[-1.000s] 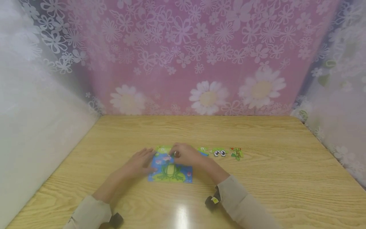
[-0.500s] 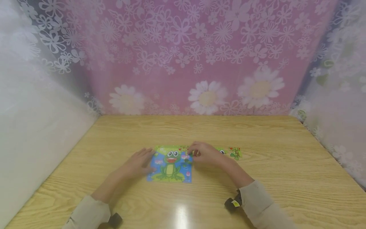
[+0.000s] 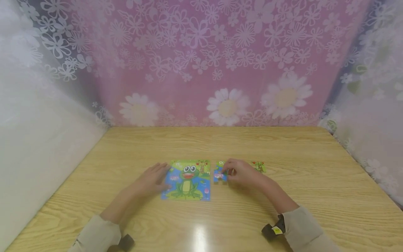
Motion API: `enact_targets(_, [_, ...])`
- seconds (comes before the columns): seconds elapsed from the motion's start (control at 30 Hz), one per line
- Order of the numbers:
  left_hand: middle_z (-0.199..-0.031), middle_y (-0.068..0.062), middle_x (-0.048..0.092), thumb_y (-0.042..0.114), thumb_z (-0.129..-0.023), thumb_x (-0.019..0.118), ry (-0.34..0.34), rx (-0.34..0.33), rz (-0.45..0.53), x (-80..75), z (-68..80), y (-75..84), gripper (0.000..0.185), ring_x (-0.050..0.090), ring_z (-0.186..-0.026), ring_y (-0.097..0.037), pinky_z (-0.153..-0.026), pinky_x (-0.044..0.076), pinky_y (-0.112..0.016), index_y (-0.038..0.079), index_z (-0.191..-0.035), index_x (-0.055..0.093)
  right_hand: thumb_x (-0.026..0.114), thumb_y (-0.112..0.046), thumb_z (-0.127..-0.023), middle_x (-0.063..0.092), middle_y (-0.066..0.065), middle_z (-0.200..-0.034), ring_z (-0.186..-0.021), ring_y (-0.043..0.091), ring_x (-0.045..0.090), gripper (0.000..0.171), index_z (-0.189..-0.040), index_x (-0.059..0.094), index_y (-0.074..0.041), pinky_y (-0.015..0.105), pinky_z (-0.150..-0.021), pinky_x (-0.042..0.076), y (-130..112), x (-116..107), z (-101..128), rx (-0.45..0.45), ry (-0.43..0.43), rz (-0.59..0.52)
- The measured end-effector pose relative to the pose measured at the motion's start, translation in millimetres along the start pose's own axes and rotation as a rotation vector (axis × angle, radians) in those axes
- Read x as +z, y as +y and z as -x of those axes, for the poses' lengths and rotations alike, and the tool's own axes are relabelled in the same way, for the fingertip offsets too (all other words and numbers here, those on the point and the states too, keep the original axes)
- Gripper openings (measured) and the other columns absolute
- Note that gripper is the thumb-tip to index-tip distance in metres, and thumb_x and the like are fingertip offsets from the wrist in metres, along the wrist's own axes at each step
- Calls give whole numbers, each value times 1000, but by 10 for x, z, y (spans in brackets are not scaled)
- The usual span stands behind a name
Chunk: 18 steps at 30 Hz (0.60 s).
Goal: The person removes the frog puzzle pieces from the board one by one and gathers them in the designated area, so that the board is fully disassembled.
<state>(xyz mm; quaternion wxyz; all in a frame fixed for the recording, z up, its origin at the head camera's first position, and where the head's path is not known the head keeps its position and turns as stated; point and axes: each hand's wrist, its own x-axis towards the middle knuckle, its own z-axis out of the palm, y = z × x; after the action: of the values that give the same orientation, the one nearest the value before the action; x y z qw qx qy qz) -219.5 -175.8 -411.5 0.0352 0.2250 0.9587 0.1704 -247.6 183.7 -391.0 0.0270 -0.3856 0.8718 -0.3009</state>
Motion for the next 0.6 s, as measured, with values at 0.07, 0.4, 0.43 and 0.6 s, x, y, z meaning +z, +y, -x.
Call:
enact_targets(0.07, [-146,-13,27,55,-83,59,1,0,-2,8,-3,-6,81,16,-134,-35,-105,13,-54,7,-143,34,62,6,-81,58,4,-103,-76,9,54,23,-99,67,-7,25,-65,49,21,2,37,5,-5,4])
enact_targets(0.4, [-146,-15,27,53,-83,60,-2,5,22,-22,20,28,80,15,-134,-36,-105,12,-54,6,-142,34,63,2,-83,59,3,-107,-74,8,52,22,-98,66,-13,26,-64,48,121,79,131,16,-17,7])
enact_targets(0.43, [-146,-15,27,52,-83,60,-1,5,22,-24,20,31,80,16,-134,-36,-105,12,-55,6,-142,34,63,2,-83,59,3,-107,-74,8,53,22,-98,66,-13,26,-64,48,126,82,134,12,-15,7])
enact_targets(0.6, [-146,-15,27,52,-83,60,-1,3,17,-25,16,30,79,16,-134,-36,-105,13,-55,5,-142,34,62,4,-82,59,2,-105,-76,7,56,22,-96,66,-12,25,-64,50,140,87,131,-17,-8,10])
